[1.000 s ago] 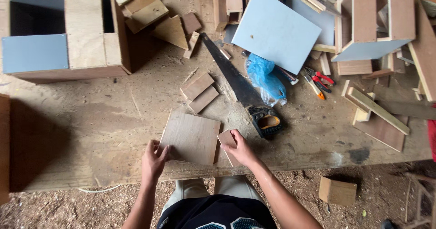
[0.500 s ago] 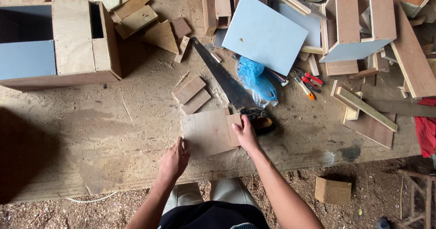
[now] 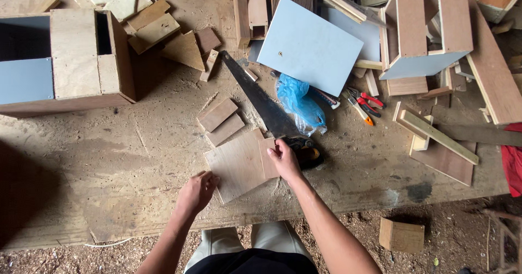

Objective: The person cuts a small wooden board with a hand saw, then assembles a small wooden box by fitting four side pieces onto a base. The person retrieves a hammer from a plastic bag and uses it to tap the assembled box into shape.

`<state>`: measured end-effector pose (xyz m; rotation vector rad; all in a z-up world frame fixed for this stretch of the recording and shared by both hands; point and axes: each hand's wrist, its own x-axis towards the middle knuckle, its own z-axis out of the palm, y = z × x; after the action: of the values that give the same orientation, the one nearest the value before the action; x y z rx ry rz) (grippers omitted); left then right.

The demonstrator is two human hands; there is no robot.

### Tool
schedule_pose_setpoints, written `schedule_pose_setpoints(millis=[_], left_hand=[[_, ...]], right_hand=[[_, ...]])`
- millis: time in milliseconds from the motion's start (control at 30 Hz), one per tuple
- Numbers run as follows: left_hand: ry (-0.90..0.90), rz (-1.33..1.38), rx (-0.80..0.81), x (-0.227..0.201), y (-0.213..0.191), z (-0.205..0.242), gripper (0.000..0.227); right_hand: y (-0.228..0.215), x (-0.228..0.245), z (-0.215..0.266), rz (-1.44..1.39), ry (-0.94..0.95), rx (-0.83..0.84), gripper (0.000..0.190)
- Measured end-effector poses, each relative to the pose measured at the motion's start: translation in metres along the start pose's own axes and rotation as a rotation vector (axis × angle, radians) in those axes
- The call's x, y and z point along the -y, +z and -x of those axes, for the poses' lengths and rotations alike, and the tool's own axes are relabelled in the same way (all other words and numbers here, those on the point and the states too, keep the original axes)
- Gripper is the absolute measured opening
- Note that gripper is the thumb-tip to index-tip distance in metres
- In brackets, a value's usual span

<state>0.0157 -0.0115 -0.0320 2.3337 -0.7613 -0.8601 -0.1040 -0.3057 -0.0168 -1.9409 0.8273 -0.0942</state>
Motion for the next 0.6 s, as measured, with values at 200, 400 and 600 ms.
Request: schedule_pose_setpoints(millis=[200,400,600], left_hand=[[0.033,-0.13,-0.252,-0.017,-0.015,-0.048,0.031],[0.069,-0.338,-0.353,-0.069,-0.034,-0.082,0.06],[0.057,-0.3,-0.346,-0.085,-0.037,-0.097,0.062]], right_hand=[[-0.006,0.006,0.001,0.147,0.172,0.146,0.031],[-0.002,0.01,-0.01,0.306,-0.083,0.115,0.04],[-0.002,0.004,-0.015,0.442,-0.057,0.231,0.074]])
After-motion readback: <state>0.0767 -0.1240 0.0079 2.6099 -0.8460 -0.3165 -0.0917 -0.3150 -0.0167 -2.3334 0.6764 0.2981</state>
